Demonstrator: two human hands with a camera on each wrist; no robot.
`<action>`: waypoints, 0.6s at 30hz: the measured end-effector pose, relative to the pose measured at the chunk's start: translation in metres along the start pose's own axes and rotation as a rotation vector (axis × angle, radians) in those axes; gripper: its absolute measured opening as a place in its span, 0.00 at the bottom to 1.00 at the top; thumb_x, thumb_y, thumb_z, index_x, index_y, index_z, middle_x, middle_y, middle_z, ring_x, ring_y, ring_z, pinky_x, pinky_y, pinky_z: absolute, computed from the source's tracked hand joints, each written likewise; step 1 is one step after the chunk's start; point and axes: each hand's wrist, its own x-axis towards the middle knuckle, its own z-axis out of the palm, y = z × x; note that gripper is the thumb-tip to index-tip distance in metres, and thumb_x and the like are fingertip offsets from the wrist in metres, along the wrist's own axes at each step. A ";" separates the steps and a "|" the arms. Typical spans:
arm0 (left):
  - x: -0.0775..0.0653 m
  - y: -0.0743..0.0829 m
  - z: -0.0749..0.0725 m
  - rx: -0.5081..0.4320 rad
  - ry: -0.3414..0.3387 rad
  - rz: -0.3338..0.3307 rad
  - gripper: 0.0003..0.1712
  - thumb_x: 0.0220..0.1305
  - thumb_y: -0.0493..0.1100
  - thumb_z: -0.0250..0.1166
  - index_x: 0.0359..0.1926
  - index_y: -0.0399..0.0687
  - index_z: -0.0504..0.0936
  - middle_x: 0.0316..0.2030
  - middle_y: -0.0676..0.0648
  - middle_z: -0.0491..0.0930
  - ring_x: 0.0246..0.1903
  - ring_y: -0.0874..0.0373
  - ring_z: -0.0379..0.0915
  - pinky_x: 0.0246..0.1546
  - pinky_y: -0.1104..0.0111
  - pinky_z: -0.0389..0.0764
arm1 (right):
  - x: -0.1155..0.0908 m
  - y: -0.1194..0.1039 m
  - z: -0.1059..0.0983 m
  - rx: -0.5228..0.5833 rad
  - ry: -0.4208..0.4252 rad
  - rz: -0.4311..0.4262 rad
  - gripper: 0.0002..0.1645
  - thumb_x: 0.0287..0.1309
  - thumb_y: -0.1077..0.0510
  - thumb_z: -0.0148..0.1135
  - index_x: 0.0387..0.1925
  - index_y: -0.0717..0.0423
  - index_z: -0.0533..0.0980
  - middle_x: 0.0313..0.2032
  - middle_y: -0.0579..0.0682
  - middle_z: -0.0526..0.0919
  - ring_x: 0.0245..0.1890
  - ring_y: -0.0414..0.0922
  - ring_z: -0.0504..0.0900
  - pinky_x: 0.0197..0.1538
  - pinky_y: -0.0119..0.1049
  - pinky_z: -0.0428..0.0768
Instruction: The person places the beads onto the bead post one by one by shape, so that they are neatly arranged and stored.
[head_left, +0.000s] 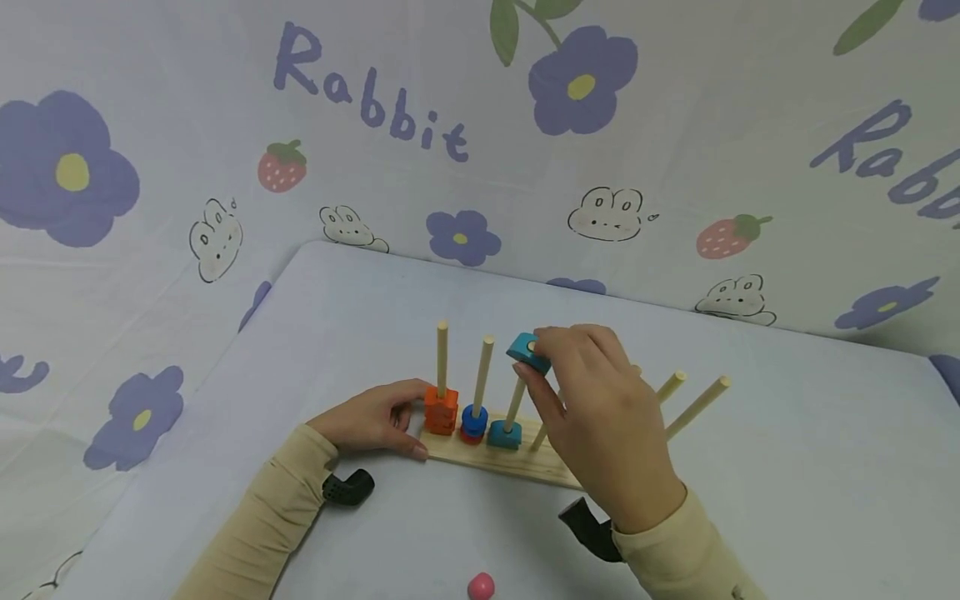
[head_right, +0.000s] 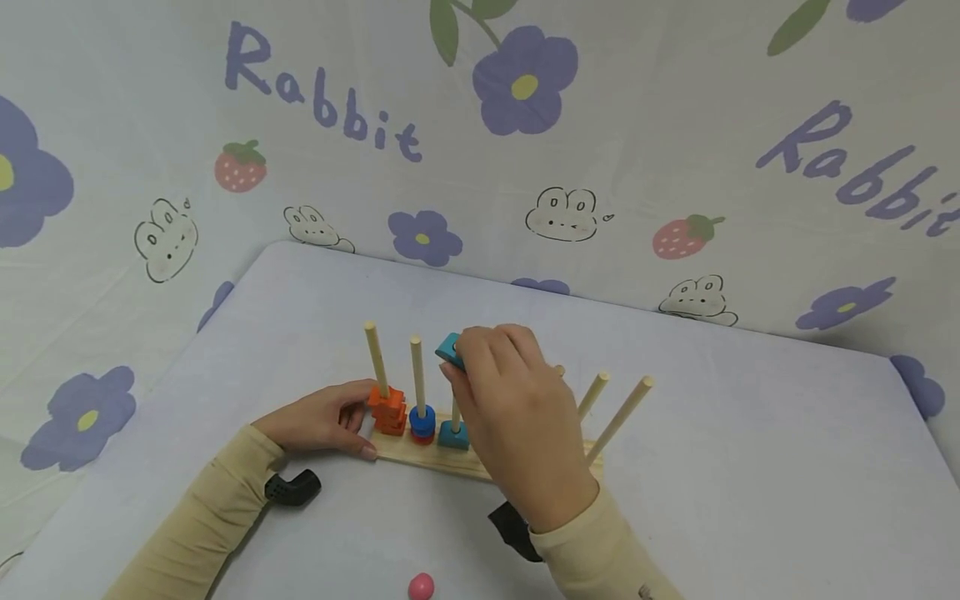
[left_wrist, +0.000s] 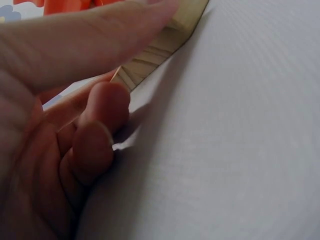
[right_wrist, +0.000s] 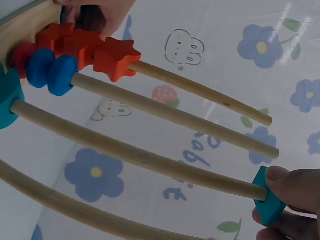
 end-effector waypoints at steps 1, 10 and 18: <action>0.000 0.000 0.000 0.001 0.001 0.000 0.36 0.46 0.56 0.76 0.57 0.76 0.70 0.28 0.54 0.72 0.26 0.60 0.69 0.25 0.71 0.69 | 0.000 0.000 0.001 -0.015 0.008 -0.021 0.13 0.53 0.62 0.70 0.38 0.61 0.76 0.37 0.52 0.84 0.42 0.50 0.78 0.35 0.39 0.83; 0.000 0.000 0.001 0.000 0.001 -0.007 0.37 0.47 0.55 0.76 0.58 0.76 0.70 0.29 0.55 0.73 0.26 0.60 0.69 0.26 0.71 0.70 | -0.009 0.001 0.008 -0.181 -0.031 -0.144 0.11 0.53 0.63 0.69 0.39 0.55 0.80 0.37 0.54 0.86 0.42 0.52 0.80 0.42 0.48 0.77; 0.000 0.000 0.001 0.005 0.005 -0.018 0.37 0.47 0.55 0.76 0.58 0.75 0.70 0.30 0.55 0.73 0.27 0.60 0.70 0.27 0.71 0.71 | -0.024 -0.006 0.022 -0.278 0.033 -0.113 0.15 0.45 0.69 0.70 0.38 0.57 0.83 0.39 0.57 0.85 0.59 0.57 0.73 0.58 0.66 0.50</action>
